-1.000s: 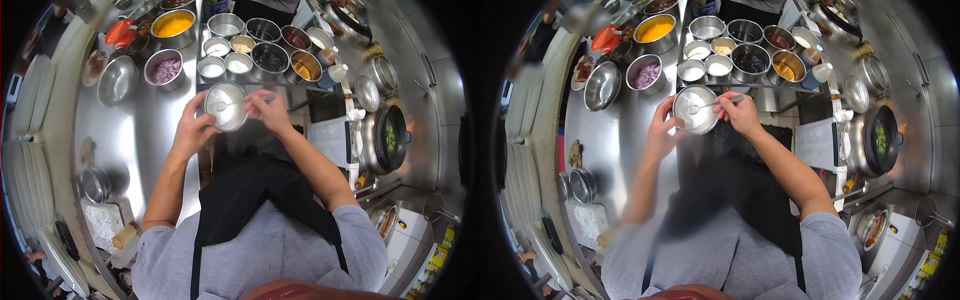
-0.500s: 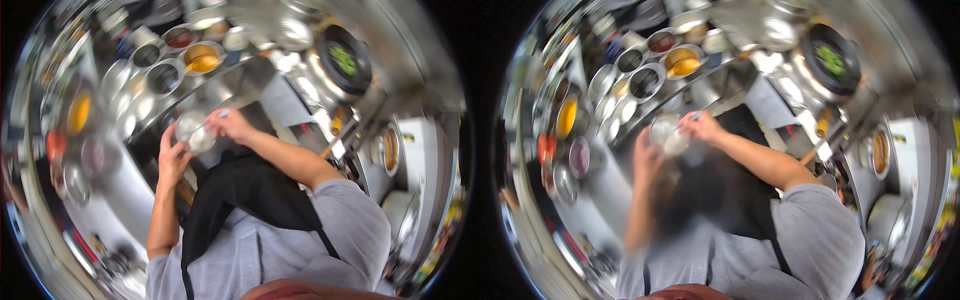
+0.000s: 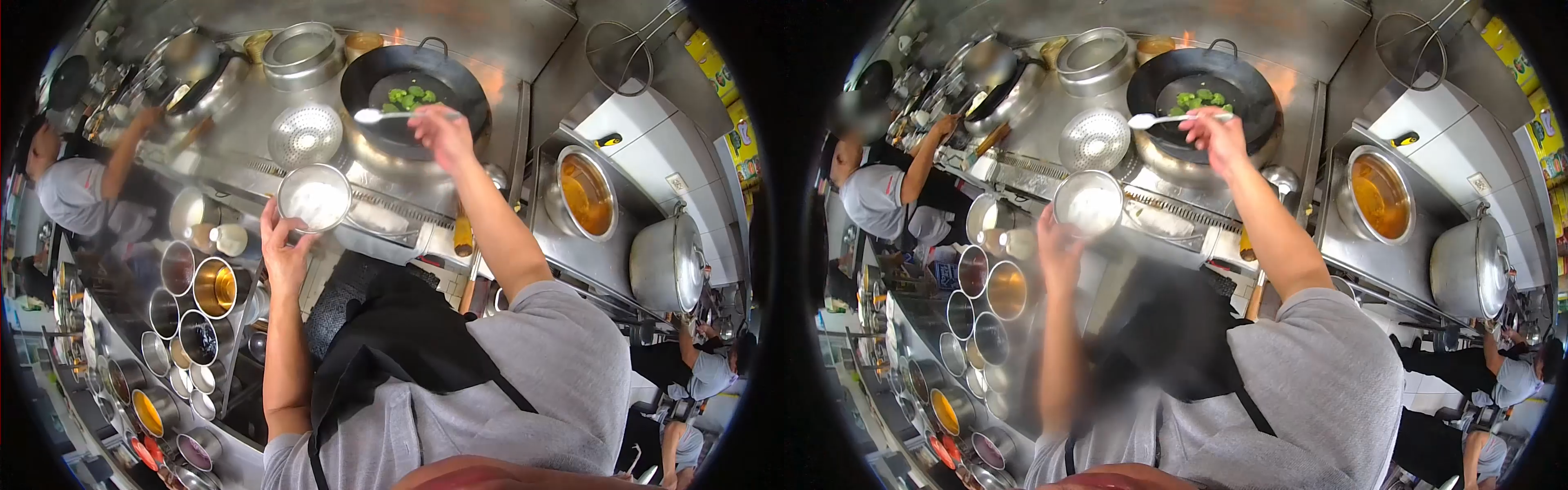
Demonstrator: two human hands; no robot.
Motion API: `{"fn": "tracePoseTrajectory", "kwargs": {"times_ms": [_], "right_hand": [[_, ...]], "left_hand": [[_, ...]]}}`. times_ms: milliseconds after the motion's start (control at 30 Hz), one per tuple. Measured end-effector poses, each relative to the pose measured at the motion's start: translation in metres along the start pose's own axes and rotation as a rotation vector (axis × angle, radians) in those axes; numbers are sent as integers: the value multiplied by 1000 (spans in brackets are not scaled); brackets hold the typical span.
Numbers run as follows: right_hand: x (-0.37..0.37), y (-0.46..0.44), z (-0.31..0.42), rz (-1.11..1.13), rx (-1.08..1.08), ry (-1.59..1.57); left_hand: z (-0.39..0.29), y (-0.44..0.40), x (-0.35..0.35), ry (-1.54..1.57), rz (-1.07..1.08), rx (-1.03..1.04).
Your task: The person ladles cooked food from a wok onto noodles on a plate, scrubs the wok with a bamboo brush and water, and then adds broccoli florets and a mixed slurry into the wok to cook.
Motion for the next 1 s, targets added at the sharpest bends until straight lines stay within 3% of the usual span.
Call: {"fn": "tracePoseTrajectory", "kwargs": {"times_ms": [67, 133, 200, 333, 467, 600, 633, 700, 767, 1000], "right_hand": [[-47, -43, 6, -195, -101, 229], [-107, -70, -7, -433, -158, 680], [-143, -72, -13, -527, -218, 470], [-131, -27, -6, -488, -195, 52], [-77, -23, -34, -194, -95, -217], [41, 8, -104, 124, 237, -297], [70, 26, -128, 124, 330, -311], [130, 66, -175, 316, 521, -288], [180, 115, -207, 540, 622, -248], [293, 202, -231, 931, 676, -71]], "left_hand": [[-8, -11, 14, 87, 9, -7], [5, -5, 25, 113, 9, -11], [4, 5, 28, -68, 65, 48], [44, 57, 7, 15, 102, -195], [79, 114, -37, 32, -13, -482], [99, 159, -83, 25, -145, -714], [96, 159, -95, -357, -39, -613], [86, 158, -112, -454, -112, -529], [88, 170, -122, -210, -230, -592], [56, 200, -181, -164, -414, -447]]}}
Point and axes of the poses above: each hand's wrist, its own y-axis away from the middle knuckle, its own x-axis out of the palm, z = x × y, the point moved 9 cm from there along -y, towards the middle knuckle, and after that the axes turned 9 degrees about -y, right-handed, at the moved point
